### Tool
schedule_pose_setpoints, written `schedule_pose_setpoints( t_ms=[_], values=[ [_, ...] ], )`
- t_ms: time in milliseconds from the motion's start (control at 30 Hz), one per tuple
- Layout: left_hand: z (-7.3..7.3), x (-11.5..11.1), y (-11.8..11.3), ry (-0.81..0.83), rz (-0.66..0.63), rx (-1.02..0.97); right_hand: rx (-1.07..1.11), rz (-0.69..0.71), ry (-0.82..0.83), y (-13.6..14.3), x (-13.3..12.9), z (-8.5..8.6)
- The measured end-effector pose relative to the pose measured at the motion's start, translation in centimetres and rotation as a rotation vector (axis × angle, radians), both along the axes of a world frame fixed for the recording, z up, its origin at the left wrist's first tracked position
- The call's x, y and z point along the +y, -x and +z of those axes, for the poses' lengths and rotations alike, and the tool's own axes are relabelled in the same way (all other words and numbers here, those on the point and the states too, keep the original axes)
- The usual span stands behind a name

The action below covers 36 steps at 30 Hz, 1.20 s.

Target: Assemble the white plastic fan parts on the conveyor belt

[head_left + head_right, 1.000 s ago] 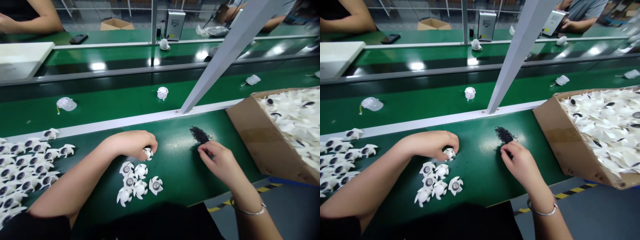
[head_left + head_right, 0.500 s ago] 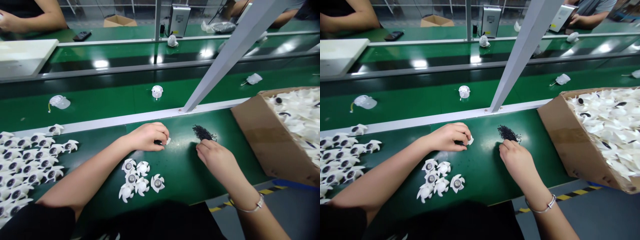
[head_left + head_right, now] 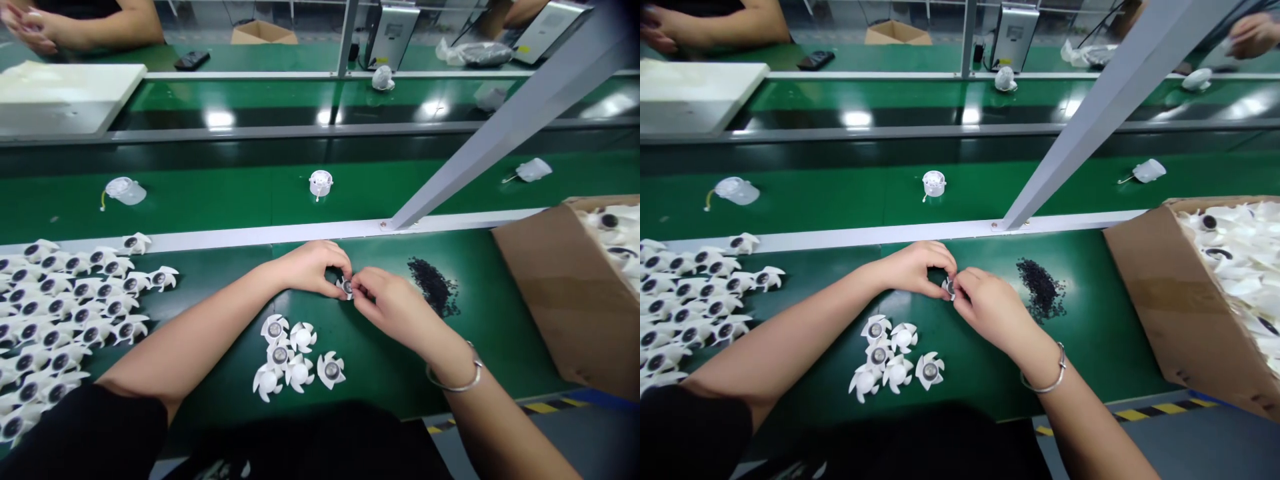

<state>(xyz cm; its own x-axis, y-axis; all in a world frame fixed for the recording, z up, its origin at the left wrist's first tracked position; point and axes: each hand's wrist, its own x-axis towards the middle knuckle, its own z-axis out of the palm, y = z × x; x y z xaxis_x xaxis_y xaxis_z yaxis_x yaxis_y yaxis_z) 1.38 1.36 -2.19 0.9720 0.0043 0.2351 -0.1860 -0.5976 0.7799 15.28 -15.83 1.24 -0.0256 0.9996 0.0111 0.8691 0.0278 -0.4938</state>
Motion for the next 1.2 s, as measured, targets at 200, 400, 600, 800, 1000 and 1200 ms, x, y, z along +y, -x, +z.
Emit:
schedule_pose_setpoints(
  t_ms=[200,400,600,800,1000,1200],
  values=[
    [-0.4,0.2,-0.2,0.028,-0.01,0.019,-0.391,0.098,-0.083,0.6,0.8,-0.7],
    [-0.4,0.2,-0.2,0.01,0.004,0.009,-0.521,0.137,-0.173,1.1,0.5,-0.4],
    [-0.3,0.2,-0.2,0.04,0.012,0.01,-0.679,0.154,-0.268,2.8,-1.1,-0.6],
    [-0.3,0.3,-0.2,0.065,0.007,0.009,-0.527,0.045,-0.261,-1.3,-1.7,1.3],
    [-0.1,0.5,-0.2,0.044,-0.003,0.008,-0.474,-0.637,-0.212,-16.7,3.1,1.2],
    [0.3,0.3,-0.1,0.039,0.01,0.014,-0.508,-0.688,-0.309,-25.8,9.5,-0.7]
  ],
)
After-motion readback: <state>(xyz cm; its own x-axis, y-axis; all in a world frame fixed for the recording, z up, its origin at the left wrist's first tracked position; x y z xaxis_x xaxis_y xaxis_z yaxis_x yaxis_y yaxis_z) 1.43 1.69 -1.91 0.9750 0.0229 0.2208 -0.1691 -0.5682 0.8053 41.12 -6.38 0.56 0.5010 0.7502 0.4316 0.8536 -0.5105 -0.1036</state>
